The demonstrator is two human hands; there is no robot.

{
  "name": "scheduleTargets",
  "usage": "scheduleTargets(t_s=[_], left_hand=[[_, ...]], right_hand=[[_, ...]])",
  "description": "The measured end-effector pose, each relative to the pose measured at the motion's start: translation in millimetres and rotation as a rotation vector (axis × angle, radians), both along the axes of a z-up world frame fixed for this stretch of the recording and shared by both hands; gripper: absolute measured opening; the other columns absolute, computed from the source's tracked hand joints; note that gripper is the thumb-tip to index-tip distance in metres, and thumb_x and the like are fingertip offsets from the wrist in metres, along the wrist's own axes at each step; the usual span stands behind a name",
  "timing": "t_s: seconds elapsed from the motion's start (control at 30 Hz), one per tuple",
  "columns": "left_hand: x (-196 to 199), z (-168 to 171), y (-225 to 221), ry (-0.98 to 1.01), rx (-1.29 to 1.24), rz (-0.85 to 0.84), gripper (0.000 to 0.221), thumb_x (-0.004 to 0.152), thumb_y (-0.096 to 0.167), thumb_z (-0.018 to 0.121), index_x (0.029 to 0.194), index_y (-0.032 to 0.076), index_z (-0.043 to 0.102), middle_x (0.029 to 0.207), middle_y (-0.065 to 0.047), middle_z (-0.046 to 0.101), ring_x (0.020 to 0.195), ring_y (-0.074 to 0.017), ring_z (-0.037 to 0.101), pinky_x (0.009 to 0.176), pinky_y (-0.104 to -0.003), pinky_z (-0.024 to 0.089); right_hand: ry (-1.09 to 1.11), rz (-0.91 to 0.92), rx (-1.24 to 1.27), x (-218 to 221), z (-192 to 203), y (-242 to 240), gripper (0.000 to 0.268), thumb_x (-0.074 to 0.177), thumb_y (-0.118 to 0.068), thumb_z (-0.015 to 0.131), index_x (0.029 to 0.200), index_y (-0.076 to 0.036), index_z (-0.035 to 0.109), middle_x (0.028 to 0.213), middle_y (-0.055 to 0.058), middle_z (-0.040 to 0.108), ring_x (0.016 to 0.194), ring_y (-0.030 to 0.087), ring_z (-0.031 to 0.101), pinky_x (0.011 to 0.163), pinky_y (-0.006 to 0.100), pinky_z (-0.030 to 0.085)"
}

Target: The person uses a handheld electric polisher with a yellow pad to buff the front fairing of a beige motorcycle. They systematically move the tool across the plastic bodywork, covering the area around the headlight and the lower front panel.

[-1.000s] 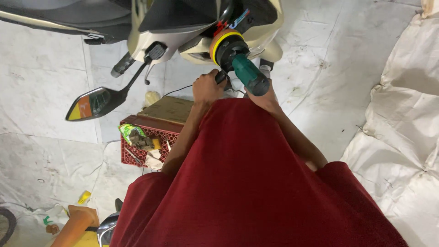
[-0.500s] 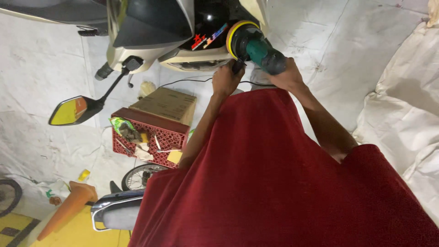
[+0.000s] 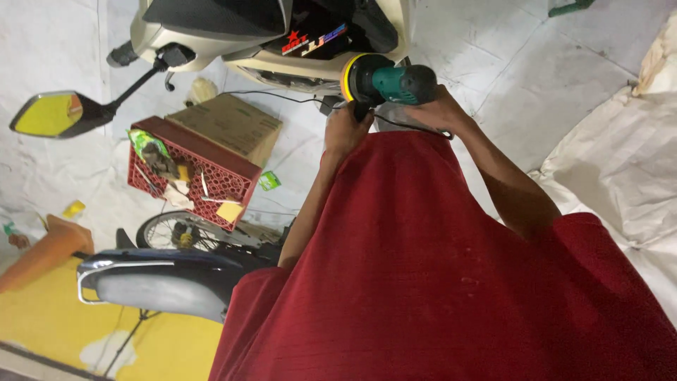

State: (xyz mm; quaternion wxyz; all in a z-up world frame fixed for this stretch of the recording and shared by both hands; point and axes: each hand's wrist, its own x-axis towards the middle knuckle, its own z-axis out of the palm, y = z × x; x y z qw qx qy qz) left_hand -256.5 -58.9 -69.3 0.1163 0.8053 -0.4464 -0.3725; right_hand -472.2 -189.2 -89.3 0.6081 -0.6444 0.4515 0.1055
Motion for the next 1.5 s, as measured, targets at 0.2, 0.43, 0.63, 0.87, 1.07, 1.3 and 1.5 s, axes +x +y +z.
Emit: scheduleTargets(t_s=[0.2, 0.43, 0.63, 0.87, 1.07, 1.3, 1.5], left_hand=[[1.5, 28.1, -16.6, -0.015, 0.101, 0.041, 0.042, 0.088, 0.046, 0.068, 0.106, 0.008, 0.072, 0.095, -0.023, 0.074, 0.088, -0.0442, 0.071, 0.076, -0.056, 0.056], [27.2, 37.4, -6.1, -0.049, 0.200, 0.052, 0.041, 0.082, 0.042, 0.069, 0.109, 0.012, 0.073, 0.093, -0.022, 0.075, 0.087, -0.0425, 0.072, 0.077, -0.054, 0.057], [24.5, 20.4, -3.8, -0.032, 0.223, 0.032, 0.041, 0.087, 0.045, 0.070, 0.108, 0.011, 0.074, 0.095, -0.021, 0.075, 0.088, -0.0422, 0.072, 0.078, -0.053, 0.057], [10.0, 15.8, -10.9, 0.023, 0.207, 0.041, 0.036, 0.085, 0.041, 0.069, 0.111, 0.017, 0.077, 0.097, -0.018, 0.077, 0.090, -0.0395, 0.073, 0.079, -0.051, 0.058], [3.5, 12.3, -11.4, -0.002, 0.174, -0.006, 0.036, 0.084, 0.039, 0.069, 0.110, 0.015, 0.075, 0.097, -0.018, 0.076, 0.089, -0.0399, 0.072, 0.078, -0.052, 0.057], [12.7, 18.7, -10.3, -0.010, 0.156, -0.026, 0.034, 0.083, 0.037, 0.070, 0.108, 0.014, 0.075, 0.095, -0.019, 0.075, 0.088, -0.0419, 0.072, 0.077, -0.054, 0.057], [39.3, 38.4, -3.2, -0.014, 0.197, -0.032, 0.033, 0.084, 0.037, 0.070, 0.109, 0.015, 0.074, 0.096, -0.019, 0.076, 0.089, -0.0419, 0.072, 0.079, -0.054, 0.057]], right_hand=[[0.117, -0.011, 0.119, 10.1, 20.3, -13.5, 0.030, 0.089, -0.031, 0.071, 0.104, -0.005, 0.072, 0.089, 0.014, 0.075, 0.076, 0.028, 0.071, 0.072, 0.045, 0.059], [-0.176, 0.030, -0.162, 30.1, 6.3, 13.6, 0.034, 0.085, -0.024, 0.068, 0.114, -0.006, 0.068, 0.095, 0.015, 0.075, 0.092, 0.027, 0.076, 0.084, 0.041, 0.059], [-0.103, -0.010, -0.169, 28.3, 13.2, 17.6, 0.034, 0.088, -0.029, 0.075, 0.112, -0.006, 0.070, 0.102, 0.018, 0.077, 0.100, 0.032, 0.074, 0.088, 0.044, 0.058], [-0.061, -0.083, -0.122, 13.3, 13.2, 21.0, 0.039, 0.088, -0.032, 0.075, 0.117, -0.006, 0.070, 0.101, 0.019, 0.076, 0.100, 0.031, 0.076, 0.088, 0.042, 0.059], [-0.074, -0.168, -0.120, 2.6, 7.4, 29.7, 0.039, 0.088, -0.030, 0.075, 0.116, -0.004, 0.070, 0.103, 0.019, 0.076, 0.102, 0.031, 0.075, 0.087, 0.042, 0.059], [0.024, -0.121, -0.180, 9.0, 1.8, 39.2, 0.035, 0.092, -0.030, 0.075, 0.114, -0.003, 0.071, 0.104, 0.021, 0.076, 0.106, 0.034, 0.073, 0.090, 0.044, 0.059], [-0.156, -0.177, -0.168, 37.1, 15.9, 47.0, 0.036, 0.086, -0.025, 0.074, 0.115, -0.004, 0.070, 0.101, 0.019, 0.076, 0.101, 0.033, 0.074, 0.084, 0.044, 0.058]])
